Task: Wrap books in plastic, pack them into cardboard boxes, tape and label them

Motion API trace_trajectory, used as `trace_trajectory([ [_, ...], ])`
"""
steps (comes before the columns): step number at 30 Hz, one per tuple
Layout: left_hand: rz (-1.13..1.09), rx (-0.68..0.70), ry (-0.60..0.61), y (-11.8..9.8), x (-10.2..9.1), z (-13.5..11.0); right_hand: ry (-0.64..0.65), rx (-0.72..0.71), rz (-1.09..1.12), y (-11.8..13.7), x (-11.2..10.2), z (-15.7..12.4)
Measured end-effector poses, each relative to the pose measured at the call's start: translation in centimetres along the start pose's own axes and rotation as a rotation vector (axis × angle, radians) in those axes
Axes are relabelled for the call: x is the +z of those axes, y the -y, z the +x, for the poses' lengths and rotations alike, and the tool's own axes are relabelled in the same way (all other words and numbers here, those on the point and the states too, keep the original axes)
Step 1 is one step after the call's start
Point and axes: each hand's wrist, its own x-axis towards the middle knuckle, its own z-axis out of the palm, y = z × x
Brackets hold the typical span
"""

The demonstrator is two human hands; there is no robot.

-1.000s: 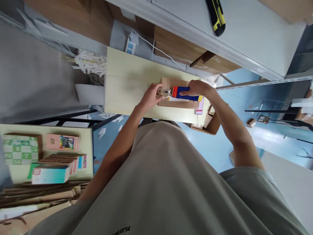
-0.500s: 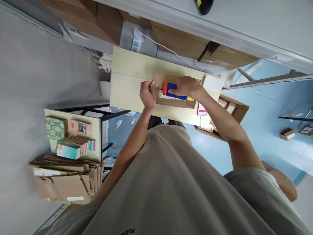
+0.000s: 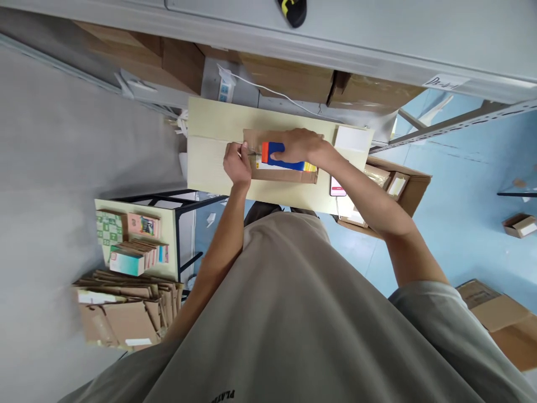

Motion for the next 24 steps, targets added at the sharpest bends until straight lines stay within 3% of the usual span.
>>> trace_trajectory([
  [4,0.02,0.013,0.011,0.2,0.0,0.0,0.156,-0.139,-0.211,-4.5,-2.5,-2.1],
  [9,0.05,0.023,-0.015,-0.2,0.0,0.0,0.297,0.066,-0.279,-13.8,-6.9,-5.7],
  [12,0.077,0.022,-0.021,-0.6,-0.1,0.1,0.372,0.123,-0.258,-17.7,-8.0,-6.5],
  [17,0.105,0.001,-0.027,-0.3,0.0,0.3,0.395,0.146,-0.276,-20.0,-5.5,-4.0],
  [24,0.131,0.006,-0.034,0.8,0.3,0.4,0.274,0.166,-0.244,-19.6,-0.5,-1.4],
])
